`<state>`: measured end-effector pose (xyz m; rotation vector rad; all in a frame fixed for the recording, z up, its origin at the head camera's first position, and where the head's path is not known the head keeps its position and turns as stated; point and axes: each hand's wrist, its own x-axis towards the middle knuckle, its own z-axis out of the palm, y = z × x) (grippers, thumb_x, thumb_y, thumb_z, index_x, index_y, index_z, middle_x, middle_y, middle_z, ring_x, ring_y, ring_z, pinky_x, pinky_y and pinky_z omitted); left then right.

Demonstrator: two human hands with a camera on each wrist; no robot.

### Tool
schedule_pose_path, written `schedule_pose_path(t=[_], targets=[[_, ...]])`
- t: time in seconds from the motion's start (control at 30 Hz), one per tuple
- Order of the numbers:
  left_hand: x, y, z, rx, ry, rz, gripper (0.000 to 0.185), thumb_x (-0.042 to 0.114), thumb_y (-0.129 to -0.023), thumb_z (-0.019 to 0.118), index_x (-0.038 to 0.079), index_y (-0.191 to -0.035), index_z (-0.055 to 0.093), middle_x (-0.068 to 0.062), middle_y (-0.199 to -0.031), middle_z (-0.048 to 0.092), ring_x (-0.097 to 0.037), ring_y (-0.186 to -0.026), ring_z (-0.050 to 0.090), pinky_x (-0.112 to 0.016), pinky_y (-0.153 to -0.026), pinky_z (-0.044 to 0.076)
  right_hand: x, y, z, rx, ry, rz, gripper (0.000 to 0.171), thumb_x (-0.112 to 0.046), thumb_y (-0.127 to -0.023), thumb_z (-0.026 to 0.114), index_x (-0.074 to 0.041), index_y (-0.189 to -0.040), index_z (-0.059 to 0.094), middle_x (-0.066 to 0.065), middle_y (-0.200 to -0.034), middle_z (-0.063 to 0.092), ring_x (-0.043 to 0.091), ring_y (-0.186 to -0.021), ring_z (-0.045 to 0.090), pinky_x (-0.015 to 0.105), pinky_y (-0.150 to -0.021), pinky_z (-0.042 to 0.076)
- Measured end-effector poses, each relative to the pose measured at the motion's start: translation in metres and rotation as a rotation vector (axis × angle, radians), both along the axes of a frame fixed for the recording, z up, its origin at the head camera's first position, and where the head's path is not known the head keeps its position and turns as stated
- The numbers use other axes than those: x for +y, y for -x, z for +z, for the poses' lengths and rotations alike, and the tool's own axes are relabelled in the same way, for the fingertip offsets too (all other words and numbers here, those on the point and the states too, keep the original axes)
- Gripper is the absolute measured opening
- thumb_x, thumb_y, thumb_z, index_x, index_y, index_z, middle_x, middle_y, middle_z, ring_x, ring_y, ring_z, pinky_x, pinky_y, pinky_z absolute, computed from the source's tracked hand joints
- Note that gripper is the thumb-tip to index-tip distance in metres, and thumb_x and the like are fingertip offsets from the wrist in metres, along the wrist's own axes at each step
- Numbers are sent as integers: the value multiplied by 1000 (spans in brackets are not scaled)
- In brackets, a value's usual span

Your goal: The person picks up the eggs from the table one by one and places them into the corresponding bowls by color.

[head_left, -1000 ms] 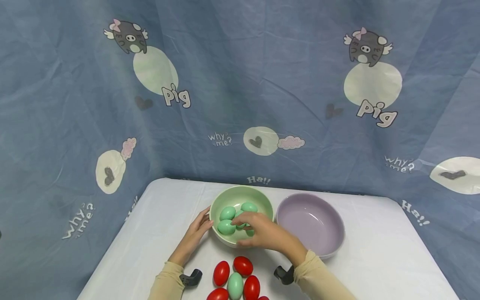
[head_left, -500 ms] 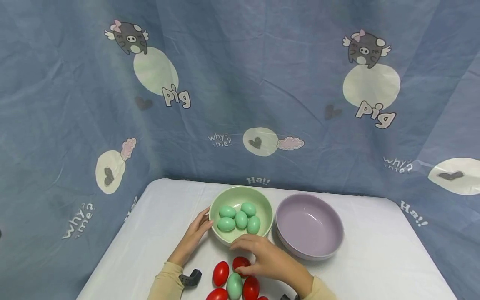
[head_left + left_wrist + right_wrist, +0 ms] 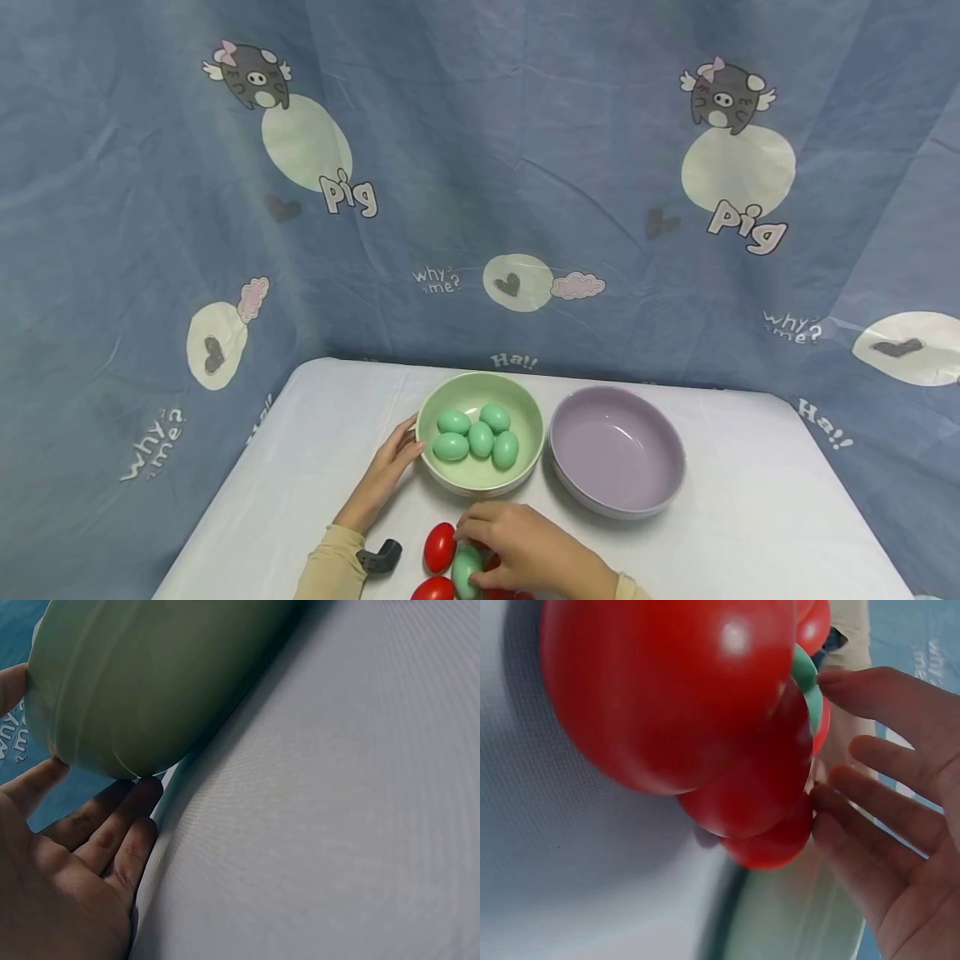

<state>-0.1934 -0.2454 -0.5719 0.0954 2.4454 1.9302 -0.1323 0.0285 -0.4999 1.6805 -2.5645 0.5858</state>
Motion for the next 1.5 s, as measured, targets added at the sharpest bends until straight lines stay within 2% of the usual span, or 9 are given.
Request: schedule_pose_path(t=[0.1,0.3,0.43,0.57,0.7,0.87,1.07,1.27,1.5], targets=[[0,0,1,-2,-2,0,57,36,-106,56,23,-159,39,-14,-157,51,-35,-148,47,-59,-124,33,-3,-3,3,109,-65,13,36,-37,-83,85,-24,-114,72,-14,-106,67,-5,-89,54,2,-77,44],[0,0,1,-16,2,1,58,39,-106,56,25,-159,39,-13,-157,52,-35,-148,47,-59,-125,32,-12,-10,6,216,-147,51,36,-43,-84,83,-25,-113,72,-17,-101,67,-3,-90,56,7,-77,47],[0,0,1,-21,1,3,58,40,-106,56,26,-159,39,-12,-157,51,-34,-148,46,-59,-125,31,-19,-13,5,301,-180,73,31,-45,-82,83,-26,-103,71,-19,-92,65,-2,-83,54,7,-69,42],[0,0,0,-15,1,4,57,38,-106,56,25,-159,39,-13,-159,49,-35,-149,46,-60,-125,32,-25,-15,3,317,-185,88,22,-38,-78,84,-27,-90,70,-19,-83,62,-3,-73,48,7,-61,34],[0,0,0,-12,1,3,57,37,-106,56,24,-159,39,-13,-159,49,-35,-149,45,-60,-125,32,-27,-16,1,298,-192,92,19,-32,-74,85,-29,-84,69,-18,-81,60,-4,-70,46,7,-58,31],[0,0,0,-12,7,6,57,36,-106,56,23,-159,38,-14,-159,49,-34,-149,46,-59,-125,32,-29,-17,5,295,-221,80,18,-33,-73,85,-32,-83,71,-19,-79,60,-3,-68,46,9,-57,32],[1,0,0,-18,1,11,57,36,-106,56,24,-159,38,-14,-159,49,-34,-149,46,-60,-125,32,-35,-17,5,314,-254,82,16,-27,-74,85,-33,-81,72,-18,-73,59,-3,-64,46,10,-56,35],[2,0,0,-17,13,16,57,39,-106,56,26,-159,39,-12,-159,49,-35,-149,45,-62,-124,32,-41,-19,7,323,-310,95,16,-27,-78,85,-33,-89,76,-18,-79,65,-3,-66,49,9,-60,38],[2,1,0,-20,9,16,58,40,-105,56,26,-159,39,-12,-160,48,-34,-149,45,-60,-124,33,-42,-18,7,294,-316,92,17,-24,-78,86,-33,-88,76,-17,-80,66,-3,-64,45,9,-59,36]])
